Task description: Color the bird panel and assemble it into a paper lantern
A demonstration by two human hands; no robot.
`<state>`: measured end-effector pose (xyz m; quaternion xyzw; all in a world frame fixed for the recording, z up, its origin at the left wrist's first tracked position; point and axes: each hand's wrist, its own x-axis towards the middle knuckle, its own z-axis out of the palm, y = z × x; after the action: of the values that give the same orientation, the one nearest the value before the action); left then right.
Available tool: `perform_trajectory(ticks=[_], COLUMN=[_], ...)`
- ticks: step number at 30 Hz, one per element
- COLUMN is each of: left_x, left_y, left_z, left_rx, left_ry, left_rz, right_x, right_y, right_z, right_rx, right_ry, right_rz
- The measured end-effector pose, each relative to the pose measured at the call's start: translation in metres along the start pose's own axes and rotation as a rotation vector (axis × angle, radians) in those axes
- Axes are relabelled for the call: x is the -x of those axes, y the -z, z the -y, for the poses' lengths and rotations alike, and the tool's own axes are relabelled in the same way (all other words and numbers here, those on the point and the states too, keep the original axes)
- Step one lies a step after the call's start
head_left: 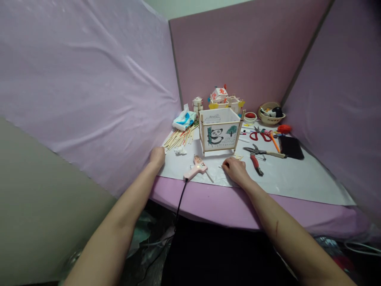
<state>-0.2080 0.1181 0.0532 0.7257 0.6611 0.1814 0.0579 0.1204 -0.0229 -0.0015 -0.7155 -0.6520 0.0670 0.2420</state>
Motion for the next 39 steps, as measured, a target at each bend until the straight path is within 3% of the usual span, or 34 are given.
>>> perform_trajectory(ticks=[3,6,9,11,14,21,26,32,36,39], left_x=[0.025,0.067,0.114,0.138,0.16,0.177,0.191,0.191,0.186,0.197], left_y=[0.011,0.004,-0.017,-0.032,-0.048,-0.079,-0.096,-0.101,-0.098,-0.09], left_z=[-0.018,-0.058,-0.106,-0.132,-0.153,-0.167,-0.185,-0.206,-0.215,-0.225], left_rx=[0.269,0.595,0.92,1.1,1.318,1.671,1.832,1.863,1.751,1.614], left_ry=[0.028,-0.014,-0.1,-0.125,-0.078,0.167,0.33,0.389,0.272,0.088], left_rz=[-0.084,-0.107,0.02,0.119,0.222,0.439,0.564,0.578,0.497,0.36], right_x=[0.003,0.014,0.033,0.045,0.058,0.074,0.095,0.118,0.129,0.132], right_y=[0.01,0.024,0.037,0.041,0.042,0.027,0.02,0.017,0.022,0.024], right_z=[0.009,0.03,0.052,0.059,0.053,0.02,0.01,0.014,0.018,0.017], right_rx=[-0.158,-0.432,-0.572,-0.579,-0.562,-0.5,-0.203,-0.142,-0.414,-0.967], right_ry=[0.021,0.169,0.356,0.355,0.266,0.195,0.254,0.332,0.282,-0.052], right_rz=[-0.107,-0.164,-0.13,-0.137,-0.181,-0.214,-0.298,-0.321,-0.31,-0.44])
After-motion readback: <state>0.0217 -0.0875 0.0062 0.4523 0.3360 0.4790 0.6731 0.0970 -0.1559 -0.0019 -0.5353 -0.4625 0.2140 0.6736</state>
